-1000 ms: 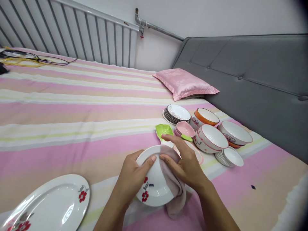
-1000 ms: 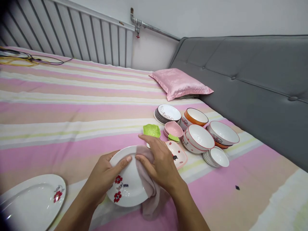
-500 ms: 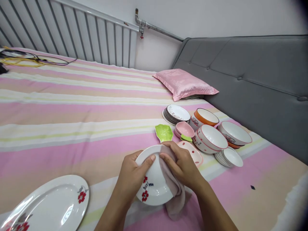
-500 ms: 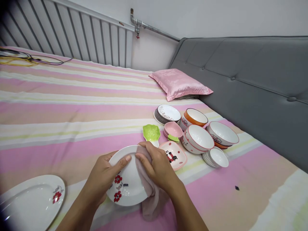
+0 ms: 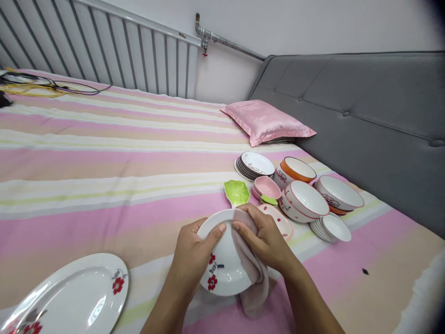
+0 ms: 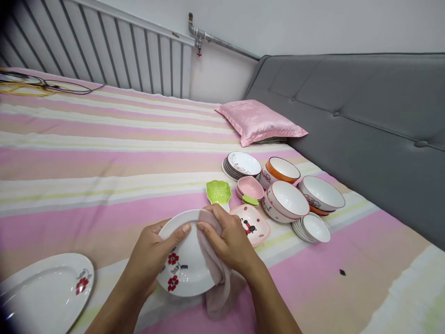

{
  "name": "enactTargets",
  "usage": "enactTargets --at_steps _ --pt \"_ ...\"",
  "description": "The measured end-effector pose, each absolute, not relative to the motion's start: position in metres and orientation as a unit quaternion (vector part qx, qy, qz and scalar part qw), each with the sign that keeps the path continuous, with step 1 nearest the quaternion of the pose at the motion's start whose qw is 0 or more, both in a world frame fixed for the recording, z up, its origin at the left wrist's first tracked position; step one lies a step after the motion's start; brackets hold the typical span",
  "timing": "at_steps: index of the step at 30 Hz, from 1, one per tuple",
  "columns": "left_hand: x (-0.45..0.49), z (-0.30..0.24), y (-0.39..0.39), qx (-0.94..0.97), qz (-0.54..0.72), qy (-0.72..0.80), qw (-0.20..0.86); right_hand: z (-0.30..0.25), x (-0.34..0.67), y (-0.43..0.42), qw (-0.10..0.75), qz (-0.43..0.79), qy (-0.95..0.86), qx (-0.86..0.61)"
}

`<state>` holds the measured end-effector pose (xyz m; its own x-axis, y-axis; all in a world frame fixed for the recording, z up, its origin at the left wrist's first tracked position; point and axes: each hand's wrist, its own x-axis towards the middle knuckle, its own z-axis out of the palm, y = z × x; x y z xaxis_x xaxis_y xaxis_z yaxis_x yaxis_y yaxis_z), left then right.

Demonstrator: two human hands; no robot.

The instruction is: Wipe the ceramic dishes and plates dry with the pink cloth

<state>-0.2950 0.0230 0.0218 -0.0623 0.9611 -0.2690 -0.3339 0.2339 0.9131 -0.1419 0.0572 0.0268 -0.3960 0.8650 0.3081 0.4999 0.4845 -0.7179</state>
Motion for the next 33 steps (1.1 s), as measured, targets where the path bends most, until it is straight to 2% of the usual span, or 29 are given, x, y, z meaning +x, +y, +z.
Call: enactTargets --at_steps 12,33 --pt "-0.295 0.02 0.025 0.257 0.562 0.494 0.611 0.023 -0.145 0.059 0.375 0.289 -0.762 -0.441" --pt "-0.29 0.023 0.027 0.13 0.684 0.482 0.532 0.008 -0.185 0.046 0.558 0.341 -0.576 -0.491"
